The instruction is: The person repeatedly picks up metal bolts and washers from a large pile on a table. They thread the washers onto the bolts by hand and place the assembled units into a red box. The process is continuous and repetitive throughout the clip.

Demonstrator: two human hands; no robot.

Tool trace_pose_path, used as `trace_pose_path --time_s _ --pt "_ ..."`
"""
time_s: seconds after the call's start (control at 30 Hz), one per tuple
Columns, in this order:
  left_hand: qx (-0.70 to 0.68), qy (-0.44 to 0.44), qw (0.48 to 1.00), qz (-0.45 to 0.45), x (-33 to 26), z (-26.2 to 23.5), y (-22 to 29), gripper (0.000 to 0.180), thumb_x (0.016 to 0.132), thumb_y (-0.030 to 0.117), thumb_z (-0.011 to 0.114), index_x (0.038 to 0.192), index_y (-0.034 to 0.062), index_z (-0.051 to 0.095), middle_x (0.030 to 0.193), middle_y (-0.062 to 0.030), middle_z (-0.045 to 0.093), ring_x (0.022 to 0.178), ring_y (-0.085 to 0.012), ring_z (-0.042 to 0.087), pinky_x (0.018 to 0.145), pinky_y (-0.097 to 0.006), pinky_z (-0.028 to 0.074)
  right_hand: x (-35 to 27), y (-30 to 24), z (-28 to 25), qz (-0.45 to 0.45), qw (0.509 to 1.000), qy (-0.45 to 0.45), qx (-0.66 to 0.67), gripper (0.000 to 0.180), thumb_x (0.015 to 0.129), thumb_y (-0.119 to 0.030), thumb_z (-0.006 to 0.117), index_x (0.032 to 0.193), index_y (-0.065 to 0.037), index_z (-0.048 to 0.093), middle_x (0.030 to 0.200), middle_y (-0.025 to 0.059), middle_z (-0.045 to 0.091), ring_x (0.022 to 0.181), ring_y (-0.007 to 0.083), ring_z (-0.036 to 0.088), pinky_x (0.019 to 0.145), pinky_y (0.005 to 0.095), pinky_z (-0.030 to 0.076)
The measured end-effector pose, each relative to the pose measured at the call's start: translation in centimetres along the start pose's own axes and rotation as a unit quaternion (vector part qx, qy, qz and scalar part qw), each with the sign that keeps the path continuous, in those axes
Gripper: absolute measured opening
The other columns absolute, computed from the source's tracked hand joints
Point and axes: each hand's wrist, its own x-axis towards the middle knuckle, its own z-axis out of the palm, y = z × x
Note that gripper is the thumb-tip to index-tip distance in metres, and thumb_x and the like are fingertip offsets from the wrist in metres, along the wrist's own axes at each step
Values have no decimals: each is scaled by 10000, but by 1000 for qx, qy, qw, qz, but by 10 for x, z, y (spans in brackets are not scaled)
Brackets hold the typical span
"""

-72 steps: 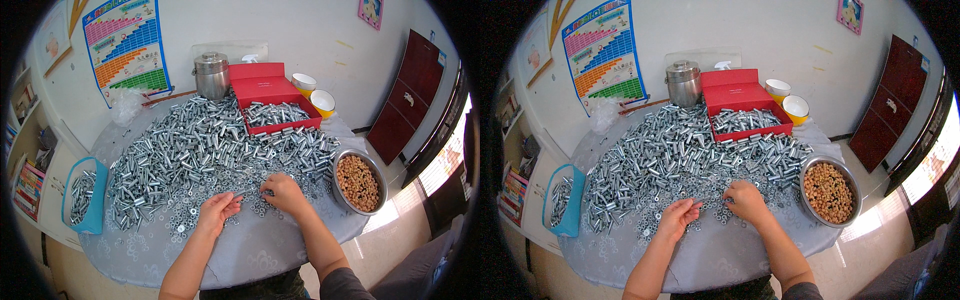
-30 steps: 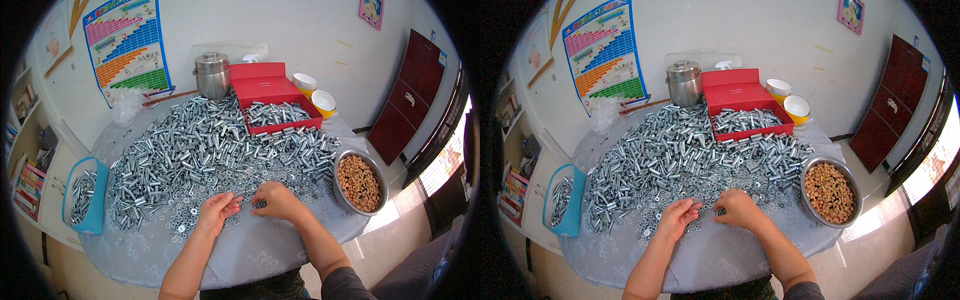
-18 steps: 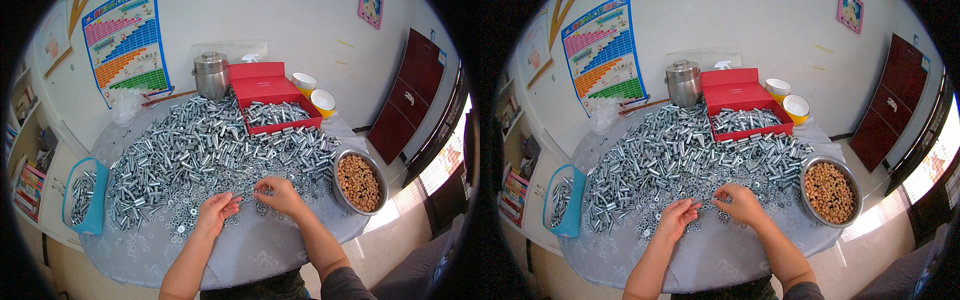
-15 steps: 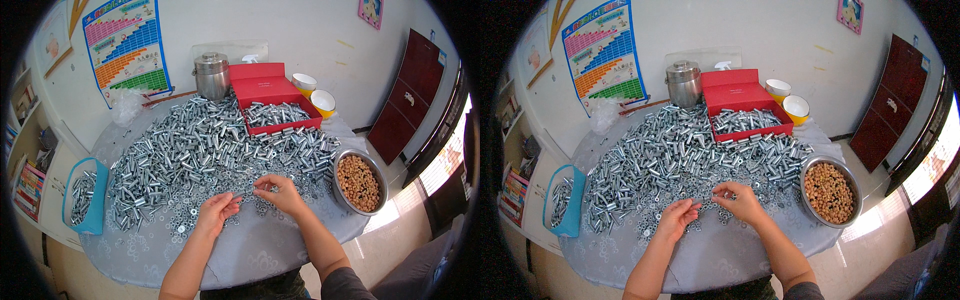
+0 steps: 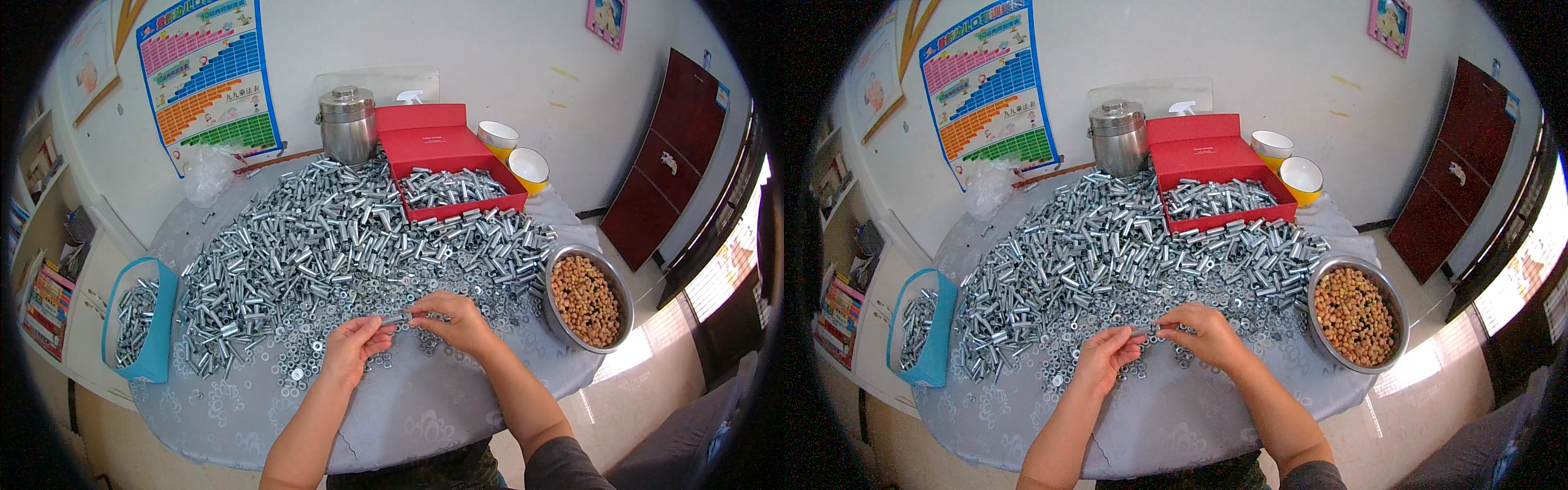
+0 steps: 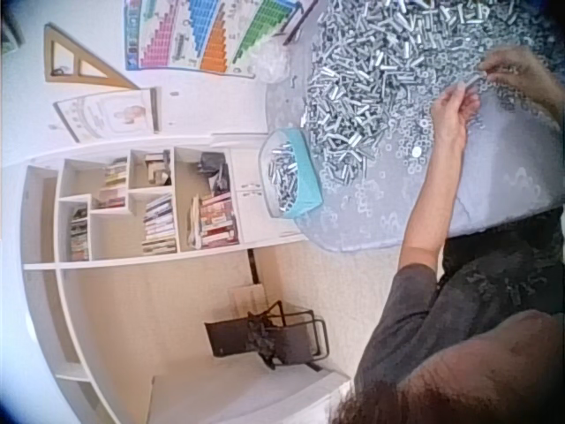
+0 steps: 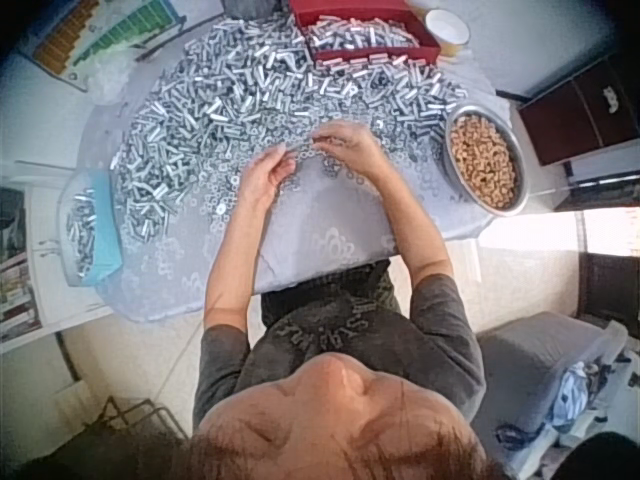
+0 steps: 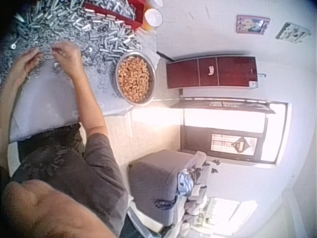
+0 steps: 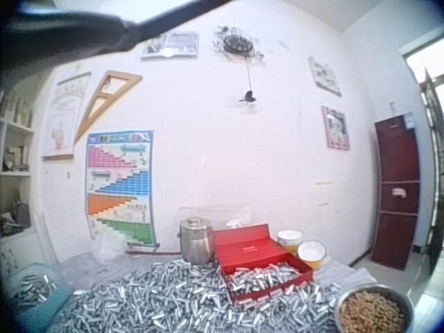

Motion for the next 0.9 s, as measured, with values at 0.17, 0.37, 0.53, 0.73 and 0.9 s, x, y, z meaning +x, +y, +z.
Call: trace_pose_path --time_s 0.17,0.37,0.53,0.73,0.9 --pt "76 -8 995 62 -5 10 -1 187 840 100 549 959 -42 575 863 -164 626 664 -157 614 614 -245 536 -7 16 6 174 984 -41 11 241 856 -225 521 803 -16 629 744 100 615 671 196 583 617 302 451" --pt "28 37 998 51 -1 6 0 194 846 109 542 958 -46 576 854 -155 625 673 -158 612 612 -238 529 -5 7 6 178 974 -23 141 301 902 -237 445 865 14 607 734 60 596 665 131 552 640 264 453" --pt "29 34 997 56 0 4 1 208 849 123 543 967 -46 574 852 -150 624 685 -159 612 613 -235 527 -4 4 7 177 976 -32 119 310 910 -240 435 935 26 593 762 46 588 681 115 542 645 250 449" --pt "32 42 997 55 0 5 0 204 845 119 548 964 -45 575 845 -147 624 675 -159 612 609 -238 528 -4 4 4 186 971 -50 142 320 909 -247 437 965 26 595 775 45 587 669 112 538 619 248 444" --pt "33 43 997 59 0 5 0 198 844 114 549 961 -45 575 846 -148 625 678 -162 614 611 -238 529 -5 7 5 213 961 -79 157 333 917 -257 419 946 18 606 762 44 581 646 113 535 619 242 445"
